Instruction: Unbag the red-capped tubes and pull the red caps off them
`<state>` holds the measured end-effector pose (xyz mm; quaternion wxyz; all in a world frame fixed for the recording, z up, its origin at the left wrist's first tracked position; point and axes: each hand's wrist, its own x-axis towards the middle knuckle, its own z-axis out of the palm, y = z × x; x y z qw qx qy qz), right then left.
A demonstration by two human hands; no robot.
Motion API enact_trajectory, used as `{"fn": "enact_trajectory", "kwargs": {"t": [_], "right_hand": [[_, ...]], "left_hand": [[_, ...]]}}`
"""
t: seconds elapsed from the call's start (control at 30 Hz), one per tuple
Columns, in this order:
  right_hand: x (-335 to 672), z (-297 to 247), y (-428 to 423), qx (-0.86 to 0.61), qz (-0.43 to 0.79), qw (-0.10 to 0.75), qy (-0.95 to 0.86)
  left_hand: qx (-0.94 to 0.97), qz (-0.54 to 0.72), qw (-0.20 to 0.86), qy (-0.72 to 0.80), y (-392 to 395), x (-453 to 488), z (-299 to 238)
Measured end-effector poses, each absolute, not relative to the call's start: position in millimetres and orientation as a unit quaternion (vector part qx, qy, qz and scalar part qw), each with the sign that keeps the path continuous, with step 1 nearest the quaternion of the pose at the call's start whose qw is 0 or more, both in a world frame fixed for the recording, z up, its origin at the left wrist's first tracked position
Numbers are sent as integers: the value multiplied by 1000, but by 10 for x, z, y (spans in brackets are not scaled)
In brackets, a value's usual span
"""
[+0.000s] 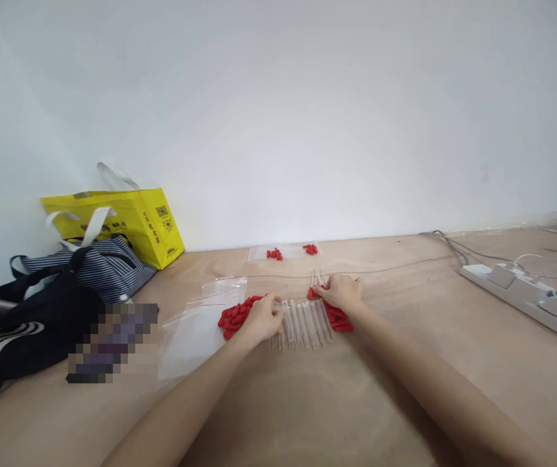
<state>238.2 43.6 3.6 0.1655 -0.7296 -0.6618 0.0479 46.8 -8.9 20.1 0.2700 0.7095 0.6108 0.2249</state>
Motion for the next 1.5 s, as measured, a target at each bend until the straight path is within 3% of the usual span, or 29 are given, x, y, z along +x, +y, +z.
{"fn": "enact_trajectory", "kwargs": {"t": [0.23,0.37,0.57,0.67,0.93,1.5], "right_hand": [[2343,45,456,-735,51,165,-655],[2404,62,278,-712,61,199,-671],[2505,-192,-246,-478,42,397,-782],[2443,-311,-427,-400,20,417,-816],[2258,-319,-495,-334,-53,403,-851],[2293,-315,-539,-326,-59,360,-872]], "left_hand": [[770,360,97,518,-311,251,-50],[812,376,-7,447,-434,178,-149],[823,370,-147,405,-531,273,-130],[823,362,-196,390,-555,341,-137],[852,341,-196,346,-543,391,-189],[858,348,-179,333,-578,396,-172]]}}
